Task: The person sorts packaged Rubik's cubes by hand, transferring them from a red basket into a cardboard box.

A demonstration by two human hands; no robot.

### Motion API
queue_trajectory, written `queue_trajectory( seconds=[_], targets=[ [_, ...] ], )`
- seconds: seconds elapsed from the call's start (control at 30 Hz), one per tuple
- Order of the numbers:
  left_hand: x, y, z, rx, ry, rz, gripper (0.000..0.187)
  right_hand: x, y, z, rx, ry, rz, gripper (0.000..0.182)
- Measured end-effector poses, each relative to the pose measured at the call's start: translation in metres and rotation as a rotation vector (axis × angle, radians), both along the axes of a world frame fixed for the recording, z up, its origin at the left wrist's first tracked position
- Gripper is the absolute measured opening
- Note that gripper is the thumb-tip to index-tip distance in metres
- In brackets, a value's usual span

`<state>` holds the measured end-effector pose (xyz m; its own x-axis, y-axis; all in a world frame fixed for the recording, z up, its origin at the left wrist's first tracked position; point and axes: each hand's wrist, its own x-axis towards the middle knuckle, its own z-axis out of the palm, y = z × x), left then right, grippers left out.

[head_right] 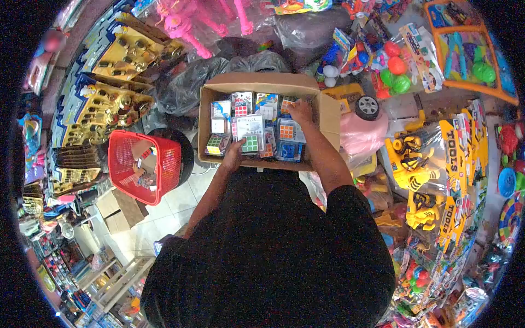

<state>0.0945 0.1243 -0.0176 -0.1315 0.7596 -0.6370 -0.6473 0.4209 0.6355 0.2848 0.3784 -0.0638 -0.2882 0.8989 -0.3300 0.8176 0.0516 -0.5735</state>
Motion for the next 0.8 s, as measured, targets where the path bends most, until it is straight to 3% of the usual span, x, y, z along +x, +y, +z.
queue_trajectory(
  seconds=[0.03,0.13,0.23,0.33,0.4,0.47,0.57,0.6,0.67,0.73,0.8],
  targets=[
    [0.003,0.004,0.010,-0.019,0.020,0.014,0.056,0.003,-0.002,0.000,0.079,0.088,-0.011,0.040],
    [0.009,0.016,0.023,-0.061,0.146,-0.066,0.066,0.019,-0.026,0.027,-0.038,0.337,-0.019,0.029],
    [0.016,0.030,0.009,-0.059,0.199,-0.228,0.067,0.037,-0.065,0.058,-0.311,0.666,0.118,0.036],
    [0.032,0.048,-0.004,-0.042,0.196,-0.358,0.055,0.051,-0.102,0.089,-0.323,0.599,0.136,0.043],
    [0.046,0.061,0.001,-0.116,0.297,-0.539,0.051,0.060,-0.117,0.089,-0.152,0.503,0.150,0.044],
    [0.058,0.075,0.035,-0.084,0.377,-0.687,0.049,0.069,-0.120,0.093,-0.030,0.361,0.169,0.052],
    [0.078,0.081,-0.009,0.147,0.625,-0.763,0.052,0.079,-0.124,0.093,0.004,0.150,0.149,0.061],
    [0.081,0.086,-0.002,0.062,0.618,-0.851,0.061,0.082,-0.125,0.088,-0.039,0.138,0.155,0.065],
    [0.091,0.085,-0.049,0.031,0.651,-0.820,0.065,0.089,-0.125,0.078,-0.127,0.112,0.170,0.074],
    [0.098,0.083,-0.038,0.014,0.631,-0.787,0.067,0.085,-0.132,0.085,-0.270,0.014,0.130,0.078],
    [0.103,0.075,-0.063,0.051,0.636,-0.745,0.064,0.082,-0.146,0.084,-0.322,-0.038,0.098,0.083]
  ],
)
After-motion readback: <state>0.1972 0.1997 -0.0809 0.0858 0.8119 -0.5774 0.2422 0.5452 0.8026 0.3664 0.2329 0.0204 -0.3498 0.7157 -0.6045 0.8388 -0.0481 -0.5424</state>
